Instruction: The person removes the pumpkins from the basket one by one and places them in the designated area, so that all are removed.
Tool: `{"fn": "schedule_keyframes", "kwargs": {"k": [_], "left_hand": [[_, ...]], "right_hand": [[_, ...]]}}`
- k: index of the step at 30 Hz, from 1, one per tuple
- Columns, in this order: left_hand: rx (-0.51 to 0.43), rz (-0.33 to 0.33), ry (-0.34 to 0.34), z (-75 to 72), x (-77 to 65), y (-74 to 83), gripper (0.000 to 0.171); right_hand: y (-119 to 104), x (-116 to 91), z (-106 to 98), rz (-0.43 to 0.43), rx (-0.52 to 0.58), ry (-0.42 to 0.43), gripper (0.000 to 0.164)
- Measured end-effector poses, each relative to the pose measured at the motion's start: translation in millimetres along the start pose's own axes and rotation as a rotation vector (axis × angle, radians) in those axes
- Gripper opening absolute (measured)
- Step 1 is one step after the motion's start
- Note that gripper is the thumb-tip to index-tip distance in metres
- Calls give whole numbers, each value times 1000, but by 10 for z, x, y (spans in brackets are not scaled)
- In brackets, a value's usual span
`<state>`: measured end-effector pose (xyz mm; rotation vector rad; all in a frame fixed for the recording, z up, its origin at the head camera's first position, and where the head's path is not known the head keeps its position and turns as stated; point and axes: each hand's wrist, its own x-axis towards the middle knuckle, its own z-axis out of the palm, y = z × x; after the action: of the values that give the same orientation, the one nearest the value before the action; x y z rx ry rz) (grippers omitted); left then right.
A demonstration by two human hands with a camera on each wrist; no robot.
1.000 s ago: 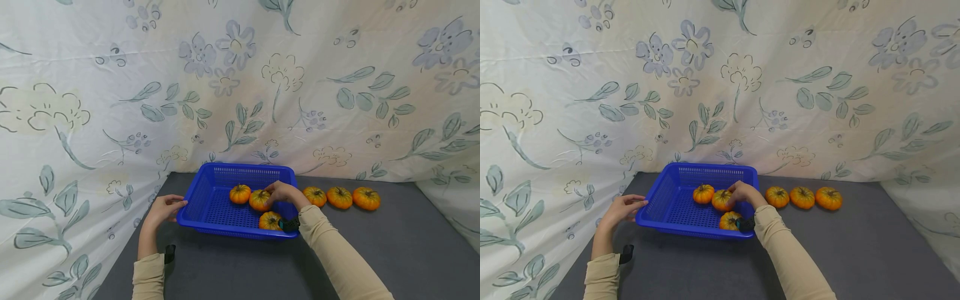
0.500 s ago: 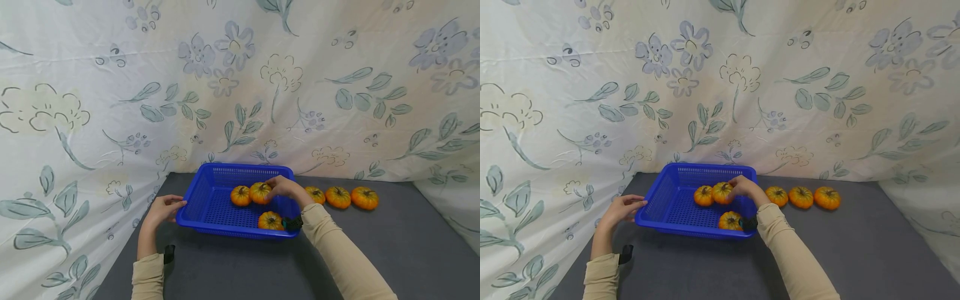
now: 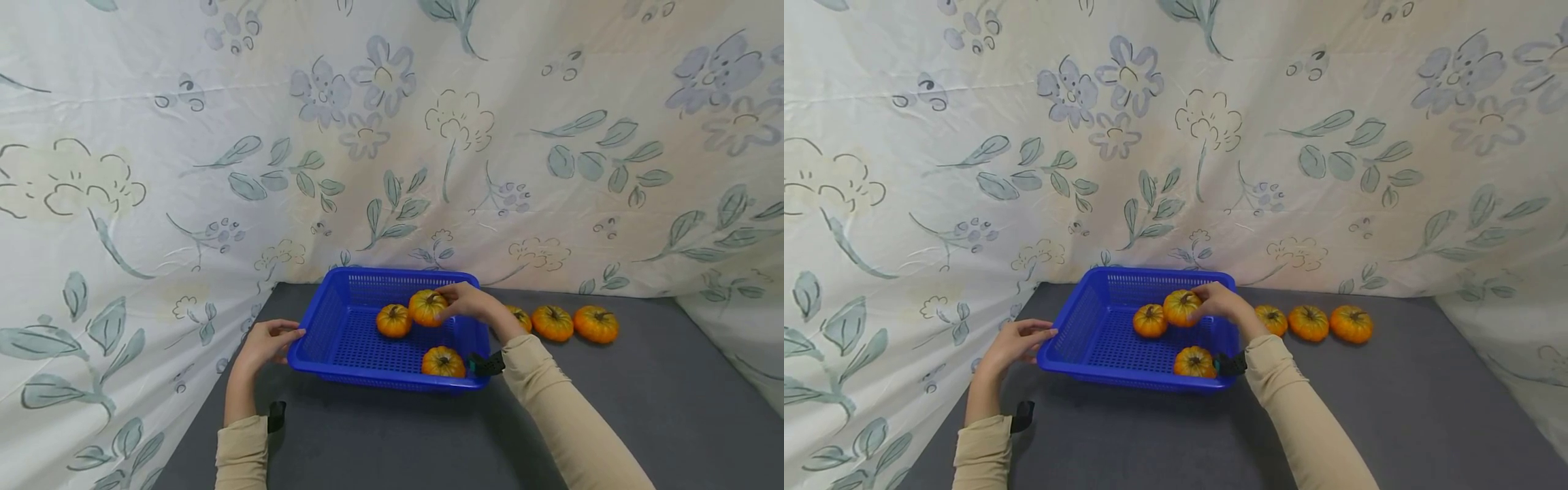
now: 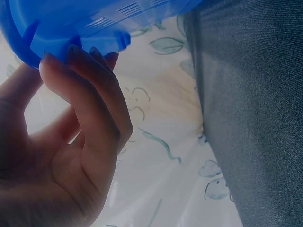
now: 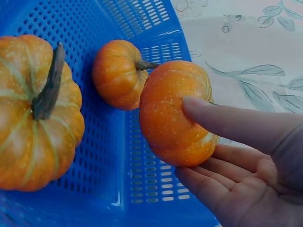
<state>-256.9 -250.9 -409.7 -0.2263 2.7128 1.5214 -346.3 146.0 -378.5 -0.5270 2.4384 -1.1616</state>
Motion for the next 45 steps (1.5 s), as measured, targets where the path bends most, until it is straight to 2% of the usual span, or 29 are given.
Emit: {"fn": "schedule_keyframes", "kwargs": {"k": [15, 25, 35, 45], "left_hand": [[4, 2, 7, -2, 1, -15, 46], [-5, -5, 7, -1, 0, -14, 46], [-10, -12, -2, -6, -13, -9, 48], [-8, -11, -7, -10, -25, 3, 49]], "right_hand": [[90, -217, -138, -19, 43, 23, 75], [241, -329, -273, -57, 95, 17, 77], [426, -523, -461, -56, 149, 18, 83], [601, -706, -634, -69, 156, 36, 85]]}}
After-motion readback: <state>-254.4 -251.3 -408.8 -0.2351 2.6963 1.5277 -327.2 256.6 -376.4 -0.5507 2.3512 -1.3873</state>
